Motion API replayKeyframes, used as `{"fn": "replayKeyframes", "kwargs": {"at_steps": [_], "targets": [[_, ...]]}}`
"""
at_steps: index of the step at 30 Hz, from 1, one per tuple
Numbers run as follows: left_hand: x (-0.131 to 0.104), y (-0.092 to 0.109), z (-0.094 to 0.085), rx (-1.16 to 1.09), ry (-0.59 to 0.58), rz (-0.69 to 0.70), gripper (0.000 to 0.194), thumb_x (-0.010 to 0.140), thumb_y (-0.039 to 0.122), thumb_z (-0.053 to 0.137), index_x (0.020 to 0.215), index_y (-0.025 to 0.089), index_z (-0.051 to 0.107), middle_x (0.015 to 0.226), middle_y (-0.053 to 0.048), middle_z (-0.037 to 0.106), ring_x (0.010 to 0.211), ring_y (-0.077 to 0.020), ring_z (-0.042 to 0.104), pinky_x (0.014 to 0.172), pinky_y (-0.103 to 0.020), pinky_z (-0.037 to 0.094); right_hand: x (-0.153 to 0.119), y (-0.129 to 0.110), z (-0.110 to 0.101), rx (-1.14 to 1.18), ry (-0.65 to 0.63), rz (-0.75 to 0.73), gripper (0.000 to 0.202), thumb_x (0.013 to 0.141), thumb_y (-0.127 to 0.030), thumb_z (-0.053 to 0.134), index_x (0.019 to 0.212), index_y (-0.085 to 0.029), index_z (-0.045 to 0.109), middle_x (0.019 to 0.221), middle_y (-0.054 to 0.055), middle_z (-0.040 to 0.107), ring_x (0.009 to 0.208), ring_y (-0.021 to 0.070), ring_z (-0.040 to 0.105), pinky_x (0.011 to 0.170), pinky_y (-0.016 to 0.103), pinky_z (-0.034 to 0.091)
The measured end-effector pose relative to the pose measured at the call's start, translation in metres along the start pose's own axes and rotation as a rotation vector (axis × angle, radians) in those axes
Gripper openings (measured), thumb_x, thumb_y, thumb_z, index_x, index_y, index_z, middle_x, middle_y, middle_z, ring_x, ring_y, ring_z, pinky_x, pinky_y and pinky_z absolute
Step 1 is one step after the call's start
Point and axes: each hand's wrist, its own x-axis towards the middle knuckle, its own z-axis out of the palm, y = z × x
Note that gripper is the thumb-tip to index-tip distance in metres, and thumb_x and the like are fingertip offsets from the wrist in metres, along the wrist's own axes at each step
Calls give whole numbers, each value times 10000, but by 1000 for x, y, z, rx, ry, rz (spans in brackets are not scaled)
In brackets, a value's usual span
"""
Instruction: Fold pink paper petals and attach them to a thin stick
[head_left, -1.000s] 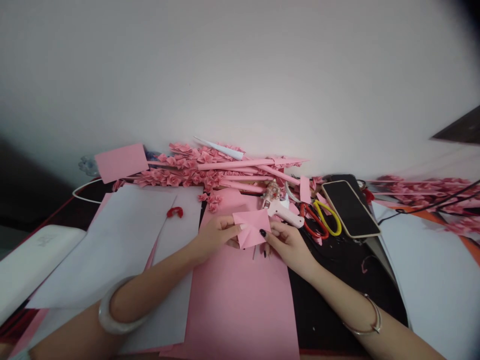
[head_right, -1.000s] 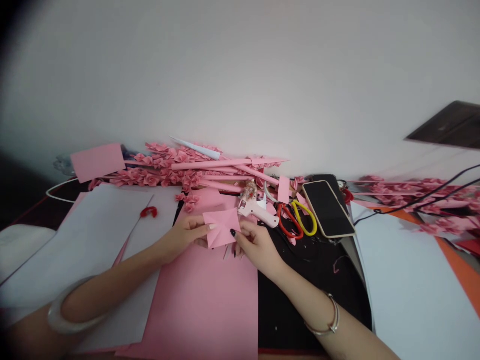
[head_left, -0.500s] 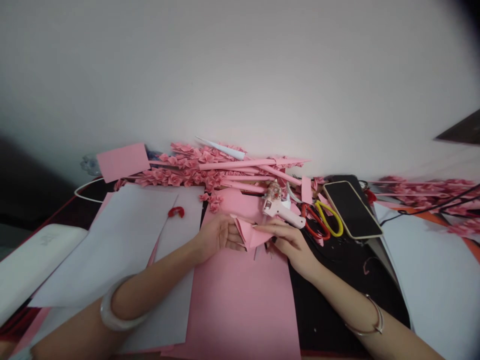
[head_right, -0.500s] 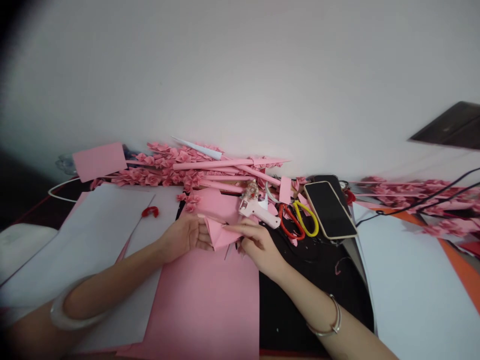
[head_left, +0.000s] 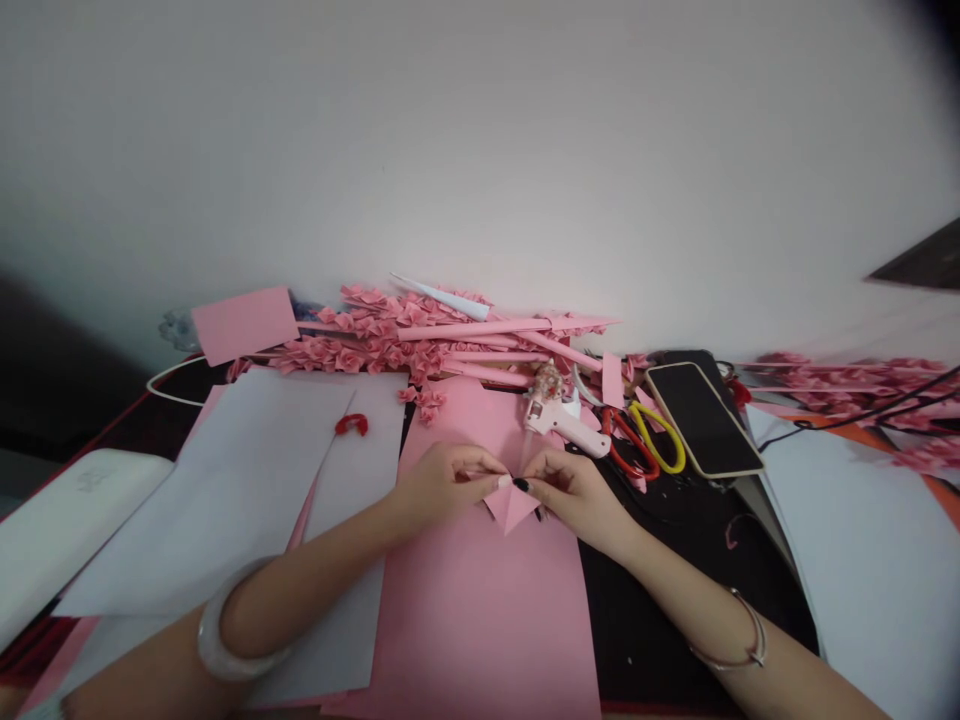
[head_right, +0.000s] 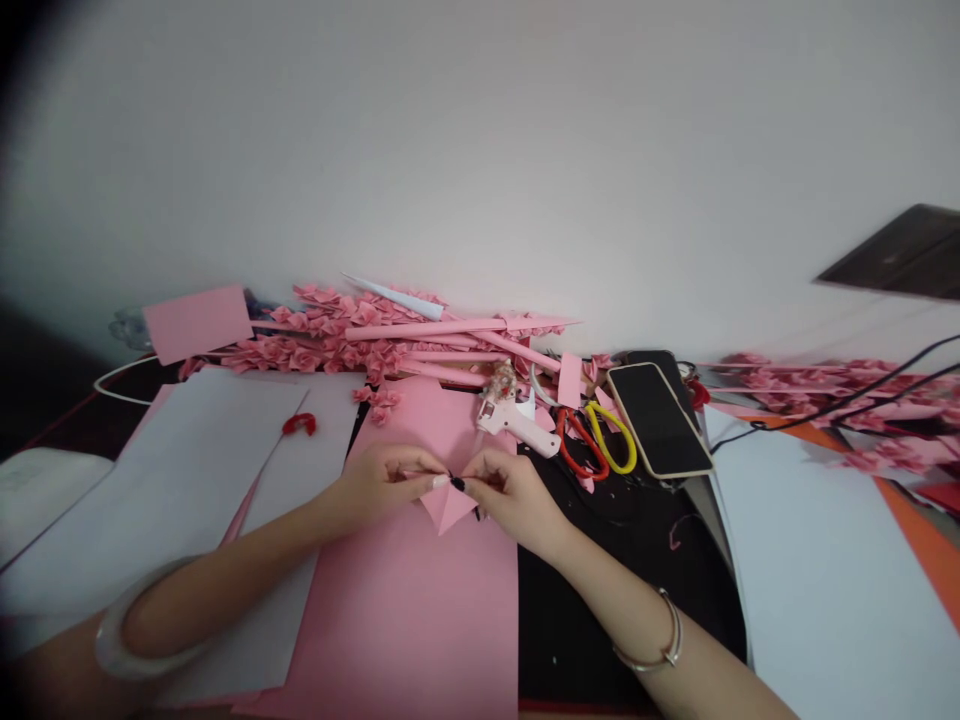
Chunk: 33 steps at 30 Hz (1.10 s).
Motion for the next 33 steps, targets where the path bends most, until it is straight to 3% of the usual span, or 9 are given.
{"fn": "replayKeyframes", "kwargs": {"at_steps": [6, 10, 15, 20, 27, 30, 32, 33], "targets": [[0, 0, -1, 53, -44, -30, 221, 778, 317, 560, 716, 138, 673, 498, 49, 412, 457, -72, 338, 441, -203, 228, -3, -6, -1, -179, -61, -60, 261, 851, -320, 520, 646, -164, 477, 559, -53, 385, 485, 73, 364, 451, 196, 285], [0, 0, 0, 3, -22, -60, 236, 750, 318, 599, 600, 137, 574, 468, 64, 390, 427, -59, 351, 427, -183, 238, -2, -7, -4, -213, -99, -82, 393, 869, -365, 481, 551, -175, 350, 526, -67, 277, 485, 68, 251, 444, 205, 203], [0, -1, 0, -168, -15, -128, 343, 723, 354, 644, 548, 170, 413, 422, 46, 514, 413, -104, 537, 434, -186, 391, 0, -1, -8, -88, -75, -71, 509, 844, -449, 511, 503, -191, 233, 499, -81, 186, 466, 57, 161, 431, 220, 130], [0, 0, -4, -167, 6, -74, 367, 805, 391, 549, 548, 174, 400, 414, 38, 538, 360, -76, 485, 405, -172, 377, 2, 6, -12, 156, -81, -1, 471, 843, -451, 527, 527, -184, 301, 467, -87, 243, 424, 47, 181, 418, 213, 136], [-2, -1, -8, 27, 94, -31, 461, 811, 417, 538, 488, 176, 315, 371, 83, 354, 335, -44, 357, 385, -166, 283, 3, 3, -14, 334, -99, 71, 498, 811, -442, 578, 488, -179, 305, 422, -95, 234, 395, 31, 150, 413, 219, 96], [-3, -1, -9, 154, 114, 107, 382, 839, 401, 506, 548, 158, 457, 470, 38, 491, 449, -76, 467, 468, -185, 358, 3, -1, -16, 429, -58, 139, 491, 773, -457, 611, 491, -183, 316, 396, -99, 253, 371, 26, 153, 401, 211, 94], [-3, -1, -9, 242, 105, 211, 218, 769, 365, 617, 788, 149, 591, 688, -11, 632, 599, -113, 561, 549, -205, 417, 3, -2, -17, 480, -40, 177, 468, 751, -456, 631, 502, -182, 343, 383, -101, 266, 355, 26, 163, 391, 205, 95], [-3, -1, -9, 275, 98, 265, 289, 717, 354, 678, 913, 155, 601, 814, -34, 665, 681, -132, 592, 591, -215, 442, 3, -2, -17, 491, -43, 189, 461, 744, -455, 635, 504, -181, 354, 377, -101, 273, 348, 25, 168, 386, 203, 95]]}}
